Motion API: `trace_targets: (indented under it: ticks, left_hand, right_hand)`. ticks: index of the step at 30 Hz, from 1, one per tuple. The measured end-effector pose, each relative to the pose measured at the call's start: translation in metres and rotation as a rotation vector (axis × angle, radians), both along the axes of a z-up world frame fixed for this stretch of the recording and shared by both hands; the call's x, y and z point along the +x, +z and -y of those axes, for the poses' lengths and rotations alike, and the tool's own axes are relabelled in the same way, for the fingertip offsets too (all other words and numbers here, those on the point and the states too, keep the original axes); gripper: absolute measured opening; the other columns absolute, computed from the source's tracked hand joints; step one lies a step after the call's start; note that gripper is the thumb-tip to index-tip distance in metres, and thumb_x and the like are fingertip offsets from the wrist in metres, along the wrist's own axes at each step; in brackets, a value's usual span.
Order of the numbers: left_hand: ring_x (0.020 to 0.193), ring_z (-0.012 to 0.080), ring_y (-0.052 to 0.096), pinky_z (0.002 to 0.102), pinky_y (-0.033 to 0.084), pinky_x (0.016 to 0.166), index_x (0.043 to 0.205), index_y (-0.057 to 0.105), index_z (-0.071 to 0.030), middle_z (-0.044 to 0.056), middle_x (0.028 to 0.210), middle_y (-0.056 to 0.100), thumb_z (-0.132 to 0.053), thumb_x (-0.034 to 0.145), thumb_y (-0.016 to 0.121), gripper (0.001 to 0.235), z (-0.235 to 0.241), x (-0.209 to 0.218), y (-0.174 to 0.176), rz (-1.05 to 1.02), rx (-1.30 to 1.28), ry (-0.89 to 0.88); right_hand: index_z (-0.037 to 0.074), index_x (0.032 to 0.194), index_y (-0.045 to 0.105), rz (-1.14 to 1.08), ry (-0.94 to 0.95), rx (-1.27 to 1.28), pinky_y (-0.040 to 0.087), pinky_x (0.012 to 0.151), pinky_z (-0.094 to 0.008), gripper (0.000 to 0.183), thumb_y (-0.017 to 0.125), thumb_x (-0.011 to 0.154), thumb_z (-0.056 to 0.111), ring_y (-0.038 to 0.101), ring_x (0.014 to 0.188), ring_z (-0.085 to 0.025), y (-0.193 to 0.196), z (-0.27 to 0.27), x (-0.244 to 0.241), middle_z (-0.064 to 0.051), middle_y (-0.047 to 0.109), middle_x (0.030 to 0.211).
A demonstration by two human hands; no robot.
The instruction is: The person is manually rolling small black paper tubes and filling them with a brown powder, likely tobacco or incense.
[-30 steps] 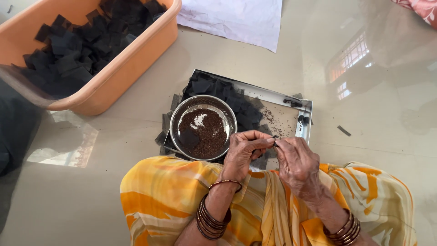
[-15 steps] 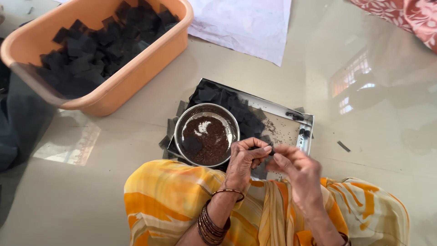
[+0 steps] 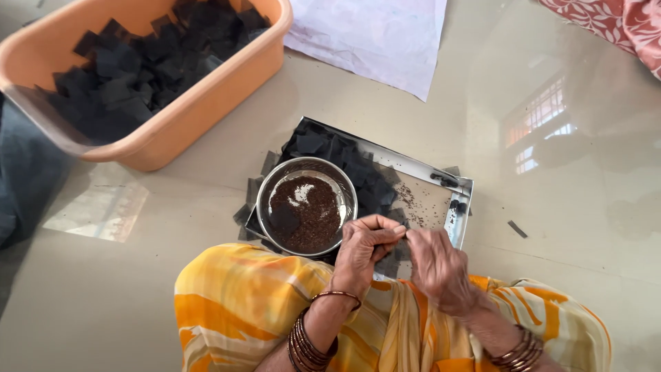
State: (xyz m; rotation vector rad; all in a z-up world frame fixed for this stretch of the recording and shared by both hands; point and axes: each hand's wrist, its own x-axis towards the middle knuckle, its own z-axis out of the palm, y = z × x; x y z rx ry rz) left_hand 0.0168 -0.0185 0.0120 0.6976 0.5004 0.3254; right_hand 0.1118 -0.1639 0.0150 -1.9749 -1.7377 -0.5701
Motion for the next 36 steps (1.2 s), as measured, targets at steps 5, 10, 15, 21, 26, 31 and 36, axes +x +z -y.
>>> trace_targets:
  ticks: [5, 10, 15, 21, 26, 31, 36]
  left_hand:
    - [0.054, 0.0031, 0.051, 0.019, 0.039, 0.050, 0.079, 0.076, -0.005, -0.002, 0.065, 0.067, -0.009, 0.081, 0.082, 0.008, -0.008, 0.001, -0.002, -0.072, 0.208, 0.017]
    - [0.061, 0.0042, 0.061, 0.019, 0.049, 0.058, 0.083, 0.075, -0.006, -0.001, 0.072, 0.073, -0.010, 0.082, 0.082, 0.008, -0.010, 0.000, -0.012, 0.027, 0.130, -0.074]
    - [0.053, 0.0023, 0.047, 0.020, 0.033, 0.047, 0.079, 0.072, -0.006, -0.003, 0.065, 0.064, -0.009, 0.085, 0.082, 0.011, -0.010, -0.002, -0.010, 0.033, 0.216, -0.179]
    - [0.049, 0.0016, 0.041, 0.019, 0.026, 0.044, 0.077, 0.071, -0.005, -0.003, 0.061, 0.060, -0.007, 0.084, 0.078, 0.010, -0.027, -0.017, 0.008, 0.020, 0.225, -0.169]
    - [0.054, 0.0027, 0.047, 0.020, 0.031, 0.047, 0.080, 0.071, -0.003, -0.001, 0.068, 0.065, -0.007, 0.085, 0.079, 0.010, -0.027, -0.008, 0.002, 0.081, 0.154, -0.161]
    - [0.058, 0.0056, 0.056, 0.022, 0.038, 0.049, 0.081, 0.072, -0.002, 0.002, 0.070, 0.068, -0.007, 0.085, 0.080, 0.010, -0.027, -0.007, -0.004, 0.101, 0.168, -0.126]
    - [0.053, 0.0057, 0.051, 0.022, 0.035, 0.045, 0.084, 0.072, -0.002, 0.001, 0.068, 0.066, -0.006, 0.084, 0.080, 0.009, -0.024, -0.007, 0.003, 0.106, 0.151, -0.100]
  right_hand:
    - [-0.007, 0.104, 0.071, -1.342, -0.208, 0.151, 0.057, 0.055, -0.031, 0.019, 0.073, 0.094, 0.009, 0.064, 0.071, -0.017, -0.036, 0.002, 0.008, -0.013, 0.069, 0.087]
    - [-0.008, 0.106, 0.074, -1.965, -0.212, 0.047, 0.053, 0.054, -0.027, 0.036, 0.081, 0.092, 0.024, 0.061, 0.067, -0.013, -0.006, 0.013, 0.027, -0.015, 0.072, 0.090]
    - [0.015, 0.124, 0.066, -1.432, -0.142, -0.305, 0.067, 0.059, -0.025, 0.067, 0.083, 0.065, 0.042, 0.071, 0.067, -0.004, 0.072, -0.027, 0.031, 0.016, 0.070, 0.116]
    - [-0.005, 0.098, 0.079, -1.426, 0.068, -0.550, 0.050, 0.038, -0.022, 0.041, 0.075, 0.088, 0.035, 0.060, 0.046, -0.007, 0.022, -0.004, 0.058, -0.004, 0.069, 0.060]
    - [-0.003, 0.095, 0.080, -1.700, -0.032, -0.205, 0.037, 0.029, -0.018, 0.031, 0.072, 0.092, 0.027, 0.046, 0.037, -0.004, 0.024, 0.017, 0.053, -0.001, 0.060, 0.053]
    - [0.000, 0.096, 0.080, -1.646, -0.120, -0.044, 0.046, 0.036, -0.022, 0.028, 0.067, 0.093, 0.025, 0.054, 0.044, -0.009, 0.052, 0.013, 0.031, -0.005, 0.065, 0.061]
    - [-0.001, 0.098, 0.076, -1.662, 0.094, 0.208, 0.057, 0.056, -0.025, 0.025, 0.064, 0.098, 0.021, 0.071, 0.078, -0.016, 0.056, 0.002, 0.027, -0.015, 0.078, 0.115]
